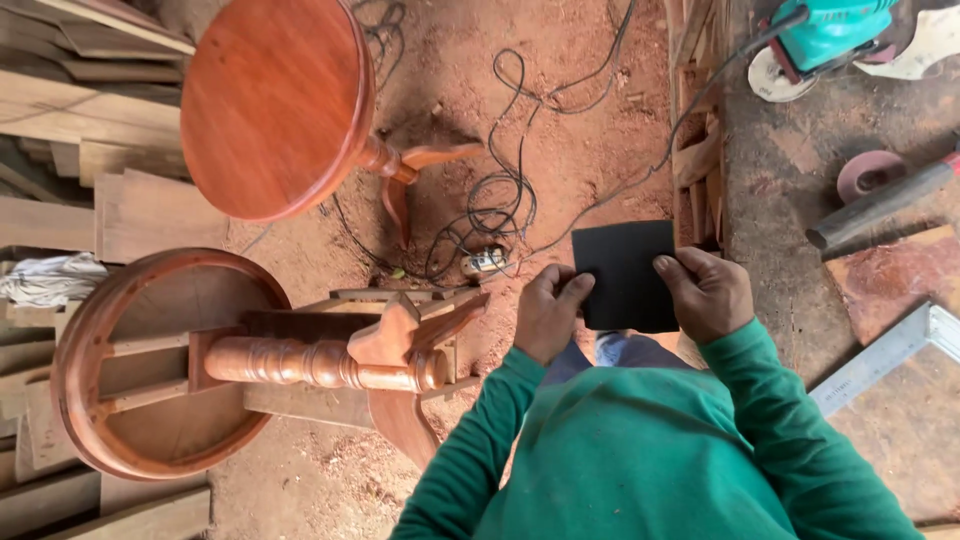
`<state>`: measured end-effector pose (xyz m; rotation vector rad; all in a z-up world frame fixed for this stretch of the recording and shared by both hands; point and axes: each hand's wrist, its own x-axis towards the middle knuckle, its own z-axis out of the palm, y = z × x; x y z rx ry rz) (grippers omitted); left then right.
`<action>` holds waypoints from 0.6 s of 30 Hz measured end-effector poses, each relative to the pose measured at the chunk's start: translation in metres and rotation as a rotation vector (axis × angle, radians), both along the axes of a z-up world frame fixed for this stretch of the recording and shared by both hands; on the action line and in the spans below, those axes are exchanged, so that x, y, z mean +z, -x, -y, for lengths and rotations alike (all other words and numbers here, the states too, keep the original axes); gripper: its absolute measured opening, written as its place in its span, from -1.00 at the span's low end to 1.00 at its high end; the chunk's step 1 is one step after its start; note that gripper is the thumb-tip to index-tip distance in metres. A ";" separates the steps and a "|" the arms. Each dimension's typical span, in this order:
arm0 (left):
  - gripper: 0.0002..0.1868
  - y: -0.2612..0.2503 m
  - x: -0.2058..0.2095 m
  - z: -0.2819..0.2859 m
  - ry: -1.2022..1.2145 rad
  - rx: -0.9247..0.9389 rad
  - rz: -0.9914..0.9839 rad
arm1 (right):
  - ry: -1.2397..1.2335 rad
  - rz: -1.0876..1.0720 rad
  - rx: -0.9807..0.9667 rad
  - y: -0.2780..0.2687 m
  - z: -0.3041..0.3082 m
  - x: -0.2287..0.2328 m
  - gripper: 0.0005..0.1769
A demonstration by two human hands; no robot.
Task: The person holds a sanding block and smooths the surface of a wooden table leg and its curved base. They move around the furniture to sand different sections of the leg and the underside of the tabletop.
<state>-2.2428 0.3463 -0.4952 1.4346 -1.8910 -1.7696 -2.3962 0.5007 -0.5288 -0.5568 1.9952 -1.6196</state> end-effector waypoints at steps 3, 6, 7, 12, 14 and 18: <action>-0.75 -0.002 0.008 -0.015 -0.103 -0.063 0.016 | 0.022 -0.012 -0.045 0.007 0.000 -0.010 -0.81; -0.86 0.000 -0.010 -0.001 0.022 -0.037 0.218 | 0.048 0.006 -0.038 0.002 0.006 0.010 -0.82; -0.86 -0.005 -0.015 -0.005 0.020 -0.033 0.221 | 0.047 0.010 -0.034 -0.002 0.004 0.008 -0.82; -0.85 0.003 0.016 -0.016 -0.011 -0.062 0.037 | 0.016 -0.047 -0.084 0.003 0.002 -0.007 -0.78; -0.88 -0.002 0.006 -0.015 -0.019 -0.061 0.012 | 0.029 -0.041 -0.100 0.003 0.002 -0.011 -0.79; -0.92 -0.008 -0.032 0.002 -0.001 -0.019 -0.023 | 0.085 -0.056 -0.128 -0.001 0.008 -0.016 -0.82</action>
